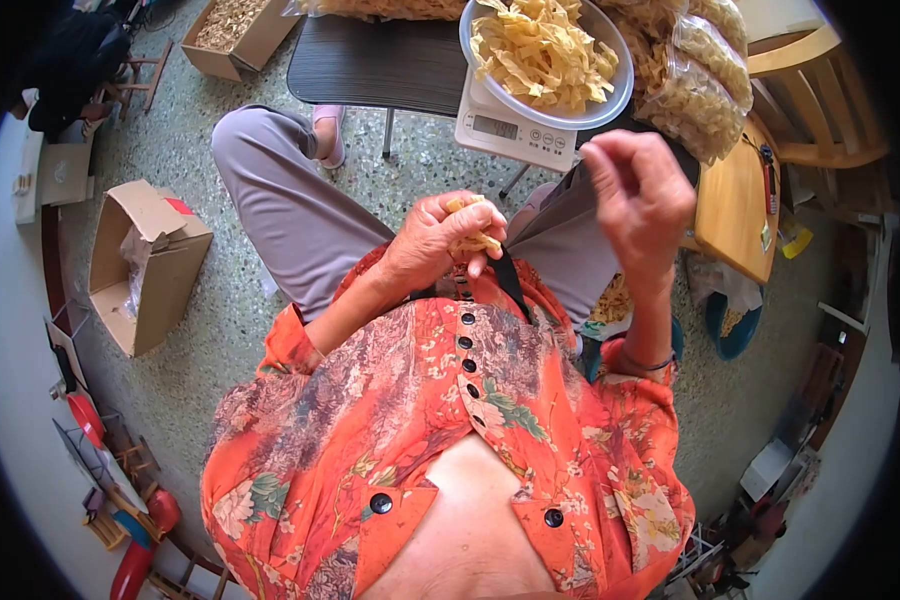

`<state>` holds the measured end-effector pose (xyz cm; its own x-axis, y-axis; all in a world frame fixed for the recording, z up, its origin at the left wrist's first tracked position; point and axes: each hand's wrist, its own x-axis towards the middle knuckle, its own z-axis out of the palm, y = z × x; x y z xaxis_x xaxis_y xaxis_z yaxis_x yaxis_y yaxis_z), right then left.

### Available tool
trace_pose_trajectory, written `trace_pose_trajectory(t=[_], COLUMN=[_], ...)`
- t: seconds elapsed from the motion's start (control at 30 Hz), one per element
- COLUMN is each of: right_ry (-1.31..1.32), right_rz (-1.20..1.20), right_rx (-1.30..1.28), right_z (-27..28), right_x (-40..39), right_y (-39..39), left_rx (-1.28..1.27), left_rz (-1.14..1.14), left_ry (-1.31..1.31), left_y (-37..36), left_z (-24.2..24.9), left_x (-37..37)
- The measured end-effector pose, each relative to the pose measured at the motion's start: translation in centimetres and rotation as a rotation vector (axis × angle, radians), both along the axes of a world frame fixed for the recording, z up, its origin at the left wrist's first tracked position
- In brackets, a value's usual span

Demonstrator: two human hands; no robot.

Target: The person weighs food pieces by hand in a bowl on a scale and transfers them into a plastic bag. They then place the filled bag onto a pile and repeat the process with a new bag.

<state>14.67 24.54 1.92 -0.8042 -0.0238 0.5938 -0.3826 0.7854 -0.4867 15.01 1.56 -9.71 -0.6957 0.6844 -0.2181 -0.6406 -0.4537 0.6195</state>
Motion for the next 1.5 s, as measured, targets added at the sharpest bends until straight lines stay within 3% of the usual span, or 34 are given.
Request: trace_pose_trajectory(t=[0.27,0.33,0.4,0.57,0.6,0.67,0.7,0.87,0.93,1.13,1.5], right_ry=[0.053,-0.095,-0.224,-0.568,-0.568,-0.2,-0.174,-0.178,-0.234,-0.27,-0.213], right_rz=[0.007,0.171,0.331,0.276,0.276,0.176,0.226,0.21,0.149,0.136,0.154], right_rx=[-0.056,-0.159,-0.095,-0.291,-0.297,-0.22,-0.211,-0.003,0.04,0.003,-0.063], right_z=[1.6,1.5,0.3,-2.1,-2.3,-3.5,-3.8,-4.7,-5.2,-5.4,-5.3], right_x=[-3.3,-2.1,-0.9,3.9,4.3,5.1,5.4,6.5,6.5,6.7,6.7], right_y=[1.4,0.5,-0.6,-3.4,-3.6,-3.9,-3.7,-4.5,-4.5,-4.3,-4.9], left_rx=[0.0,0.001,0.003,-0.147,-0.169,-0.143,-0.099,-0.004,0.014,0.062,0.02], left_rz=[-0.062,-0.079,-0.099,-0.131,-0.143,-0.11,-0.094,-0.065,-0.103,-0.163,-0.048], left_ry=[0.012,0.005,-0.003,0.154,0.144,0.097,0.046,-0.106,-0.022,-0.07,-0.084], left_y=[-0.1,-0.3,-0.4,-0.8,-0.8,-0.3,-0.2,0.9,0.9,1.1,0.9], left_z=[-0.2,0.4,0.9,2.3,2.4,2.9,2.8,2.8,2.2,1.7,2.1], left_x=[0.6,0.6,0.3,1.1,1.1,1.4,1.5,1.5,1.2,1.4,1.9])
